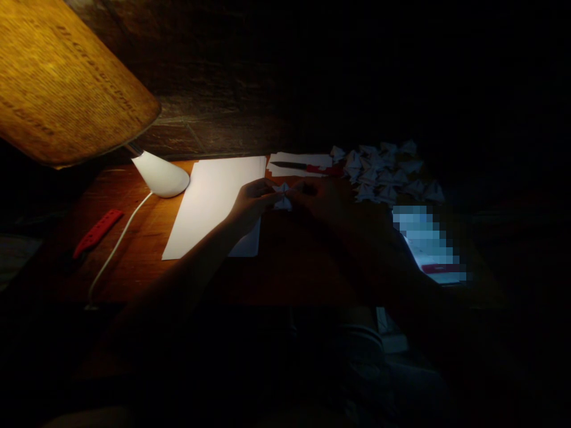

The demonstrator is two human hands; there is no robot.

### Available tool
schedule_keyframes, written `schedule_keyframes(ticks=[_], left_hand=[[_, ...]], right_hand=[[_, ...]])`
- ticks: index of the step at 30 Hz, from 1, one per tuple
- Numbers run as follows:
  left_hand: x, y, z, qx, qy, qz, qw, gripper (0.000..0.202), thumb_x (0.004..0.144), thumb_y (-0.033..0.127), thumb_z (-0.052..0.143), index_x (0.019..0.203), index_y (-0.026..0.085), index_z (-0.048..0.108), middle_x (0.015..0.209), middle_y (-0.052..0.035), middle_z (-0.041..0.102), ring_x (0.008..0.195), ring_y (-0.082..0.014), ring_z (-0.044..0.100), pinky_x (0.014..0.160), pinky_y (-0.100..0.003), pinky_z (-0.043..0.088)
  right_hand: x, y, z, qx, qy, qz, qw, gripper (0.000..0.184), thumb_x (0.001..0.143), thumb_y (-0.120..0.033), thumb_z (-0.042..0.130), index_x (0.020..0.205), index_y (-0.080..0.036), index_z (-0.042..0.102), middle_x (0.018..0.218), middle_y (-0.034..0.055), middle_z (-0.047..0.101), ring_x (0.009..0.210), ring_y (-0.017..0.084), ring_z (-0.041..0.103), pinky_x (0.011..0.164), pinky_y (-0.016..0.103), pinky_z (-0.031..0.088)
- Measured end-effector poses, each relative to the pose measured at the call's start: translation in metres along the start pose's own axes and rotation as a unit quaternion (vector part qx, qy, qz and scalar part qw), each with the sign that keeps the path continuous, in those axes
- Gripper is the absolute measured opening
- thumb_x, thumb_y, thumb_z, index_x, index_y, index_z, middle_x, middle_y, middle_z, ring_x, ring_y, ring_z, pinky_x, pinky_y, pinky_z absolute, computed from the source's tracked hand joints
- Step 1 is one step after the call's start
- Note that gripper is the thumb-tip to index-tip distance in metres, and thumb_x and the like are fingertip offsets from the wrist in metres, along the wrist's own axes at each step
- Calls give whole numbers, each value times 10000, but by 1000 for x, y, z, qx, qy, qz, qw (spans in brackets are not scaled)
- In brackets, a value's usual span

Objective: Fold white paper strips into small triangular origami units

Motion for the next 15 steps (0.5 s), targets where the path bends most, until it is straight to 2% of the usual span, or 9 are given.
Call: schedule_keyframes(ticks=[3,9,15], left_hand=[[-1,1,3,-15,-12,-5,1000,195,702,207,860,752,187,672,705,-2,687,592,-108,626,568,-243,500],[-3,5,5,-22,-24,-23,999,180,663,153,833,759,175,682,721,-4,702,613,-110,651,578,-228,536],[-4,10,4,-7,-11,10,1000,191,668,124,841,753,170,677,714,-9,699,604,-103,649,591,-234,528]], right_hand=[[0,-2,-1,8,5,5,1000,212,847,-219,779,673,-204,659,724,-3,676,699,152,580,693,317,458],[1,1,-2,38,-1,29,999,262,848,-217,769,629,-205,626,672,-19,631,649,131,544,665,307,434],[1,5,-2,44,3,30,999,264,872,-260,781,655,-210,639,666,-22,633,639,127,540,645,296,429]])
Point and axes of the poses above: each hand's wrist, its own x-axis towards the middle knuckle, its own z-axis out of the palm, y = z × x, the point moved 8 cm from there along x, towards the middle knuckle
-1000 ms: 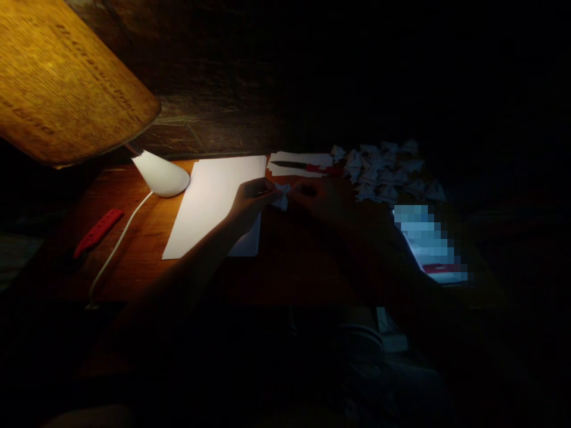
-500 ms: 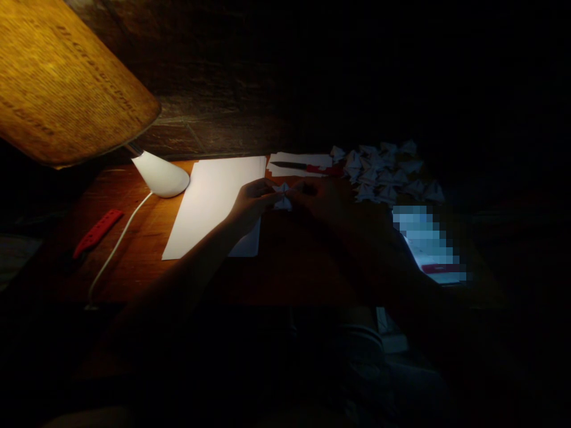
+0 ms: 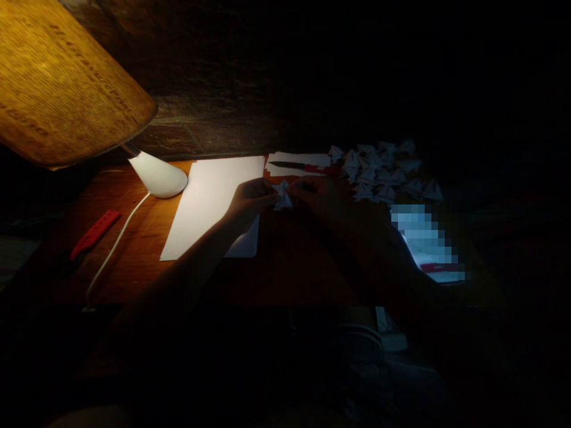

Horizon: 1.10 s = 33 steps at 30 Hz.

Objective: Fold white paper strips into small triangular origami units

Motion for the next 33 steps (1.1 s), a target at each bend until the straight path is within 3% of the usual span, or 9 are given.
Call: schedule_keyframes(ticks=[6,14,23,28,33], left_hand=[[0,1,-2,13,11,27,1000,175,682,153,858,772,167,708,742,-20,716,638,-112,665,634,-253,550],[-2,-2,3,65,-13,-2,998,241,697,315,888,698,168,698,673,-31,702,624,-140,692,640,-275,594],[-1,-2,-5,130,10,22,991,171,713,266,856,678,145,739,660,-56,718,585,-121,662,574,-254,533],[-1,6,-5,134,5,48,990,175,723,241,857,646,175,715,634,-33,687,588,-120,638,577,-261,526],[-2,2,1,89,-20,16,996,241,730,306,858,654,178,669,647,-23,665,608,-133,644,594,-264,553]], right_hand=[[1,7,2,-29,-7,-3,1000,250,821,-346,845,693,-216,675,671,-18,657,631,139,555,609,298,425],[3,8,-10,-29,36,-2,999,176,787,-327,823,753,-205,701,737,5,708,697,161,600,623,290,457],[4,4,-7,-44,45,-25,998,136,788,-265,833,773,-211,709,772,5,734,747,173,635,694,315,500],[2,0,-6,-26,40,-10,999,140,803,-241,820,735,-204,703,716,-3,695,684,152,592,639,300,453],[3,-1,-6,-23,15,-4,1000,175,807,-288,845,733,-207,708,675,-15,662,664,148,565,612,295,431]])
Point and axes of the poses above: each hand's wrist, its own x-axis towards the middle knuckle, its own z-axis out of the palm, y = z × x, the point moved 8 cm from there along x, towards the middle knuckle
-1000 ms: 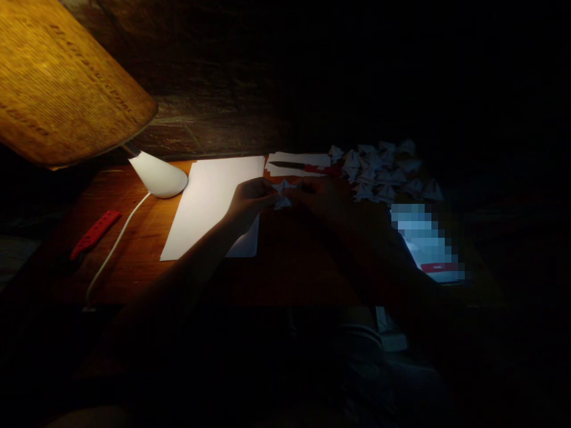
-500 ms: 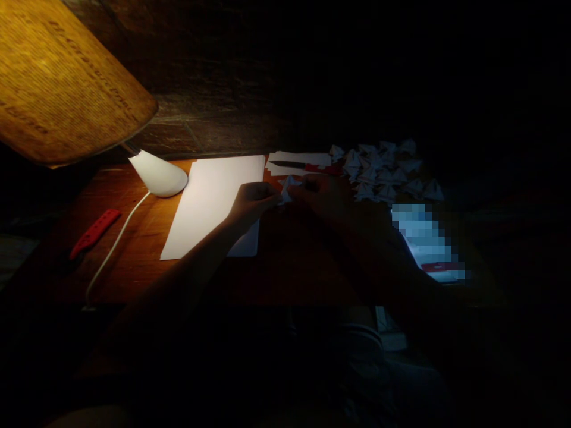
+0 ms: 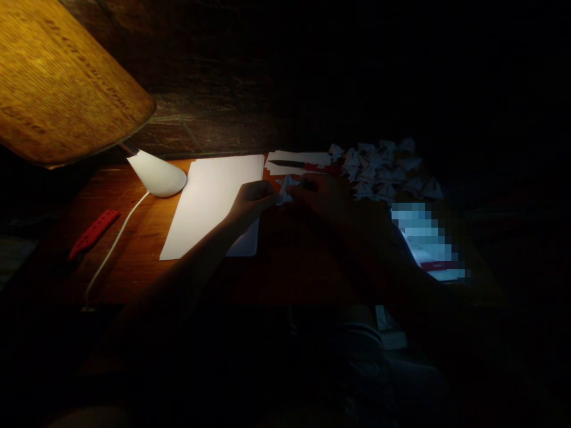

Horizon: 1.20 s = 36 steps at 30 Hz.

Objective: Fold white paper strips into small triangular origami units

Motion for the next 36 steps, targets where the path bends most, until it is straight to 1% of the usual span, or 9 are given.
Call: schedule_keyframes(ticks=[4,10,14,16,18,22,26,30,36], left_hand=[[1,-5,2,-55,1,-11,998,290,778,389,824,687,182,643,662,-5,634,608,-124,622,602,-258,556],[3,-3,2,-47,6,-2,999,285,678,299,910,804,173,687,695,-5,672,603,-109,612,562,-229,491],[3,-7,-1,-26,12,0,1000,278,689,290,898,818,177,679,678,1,668,578,-107,614,547,-233,496],[5,-8,-2,15,7,25,1000,250,720,290,871,836,177,681,701,-6,683,605,-115,637,566,-235,520],[6,-4,-5,86,11,75,993,208,759,273,832,881,177,694,775,-22,719,675,-127,675,624,-245,565],[2,14,-8,258,28,208,943,137,823,229,768,946,182,729,993,-72,760,867,-168,724,773,-301,631],[-8,26,7,337,-50,292,894,123,918,209,680,983,204,785,1058,-70,797,1006,-201,757,922,-360,634],[-12,20,19,349,-143,300,876,218,958,193,617,1050,217,813,1122,-70,825,1034,-204,784,937,-356,638],[-14,16,24,367,-187,312,856,313,928,128,544,1029,232,822,1129,-53,829,1021,-186,792,898,-323,633]], right_hand=[[-1,2,4,-11,-21,-2,1000,184,844,-319,822,734,-210,722,732,1,704,715,162,607,664,307,477],[-2,1,11,-45,-50,-22,997,219,881,-314,787,706,-218,699,704,-10,695,693,158,609,677,313,497],[1,2,6,-40,-24,-41,998,122,815,-245,832,861,-217,722,906,27,771,805,178,679,728,318,542],[3,1,3,-58,-14,-66,996,194,782,-222,846,922,-218,712,1008,45,785,873,192,703,778,330,565],[3,-1,1,-100,-15,-80,992,199,786,-218,834,933,-216,699,1016,52,786,894,205,712,801,343,572],[0,-4,-4,-219,-14,-81,972,117,838,-199,769,936,-215,707,969,58,792,874,216,714,780,340,545],[-5,-11,-7,-330,-17,-76,941,82,880,-221,742,955,-197,765,948,68,802,855,216,705,756,325,488],[-5,-16,-3,-373,-72,-97,920,156,884,-188,706,981,-195,828,992,68,807,854,196,690,756,309,454],[-8,-17,3,-414,-172,-140,883,301,853,-156,656,1068,-216,858,1050,54,801,894,185,678,783,310,436]])
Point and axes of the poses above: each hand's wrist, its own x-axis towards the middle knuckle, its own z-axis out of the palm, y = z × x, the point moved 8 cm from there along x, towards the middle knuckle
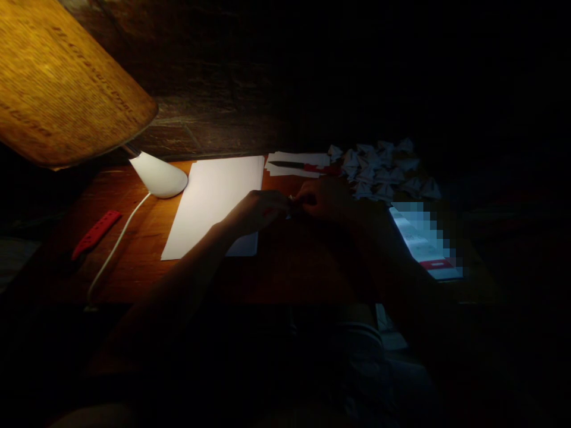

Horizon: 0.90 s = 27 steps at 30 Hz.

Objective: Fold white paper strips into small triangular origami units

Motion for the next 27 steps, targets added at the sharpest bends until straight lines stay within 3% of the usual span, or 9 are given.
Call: schedule_keyframes(ticks=[7,12,18,27], left_hand=[[2,11,-1,53,-38,-14,998,270,940,161,557,1051,229,793,1075,-59,809,981,-209,773,872,-362,626],[3,16,2,64,-61,-4,996,223,931,151,568,998,209,772,1057,-74,790,977,-215,758,850,-352,615],[3,19,5,81,-62,-3,995,162,939,247,654,1051,198,760,1077,-79,779,980,-222,749,864,-350,608],[4,18,8,119,-53,-24,991,187,990,252,597,1074,186,750,1094,-82,781,1003,-224,749,872,-337,598]], right_hand=[[-5,-5,-3,6,-38,-25,999,249,849,-211,677,1018,-204,859,1052,53,786,902,186,682,774,313,422],[-5,-9,-3,-26,-73,-27,997,310,809,-124,636,998,-218,862,1127,45,777,915,180,666,760,314,393],[-5,-13,-3,-50,-80,-21,995,344,788,-90,645,1021,-223,860,1138,46,773,902,184,656,758,317,388],[-7,-17,-5,-77,-43,14,996,196,878,-257,709,1008,-189,838,1085,74,771,850,187,620,704,323,341]])
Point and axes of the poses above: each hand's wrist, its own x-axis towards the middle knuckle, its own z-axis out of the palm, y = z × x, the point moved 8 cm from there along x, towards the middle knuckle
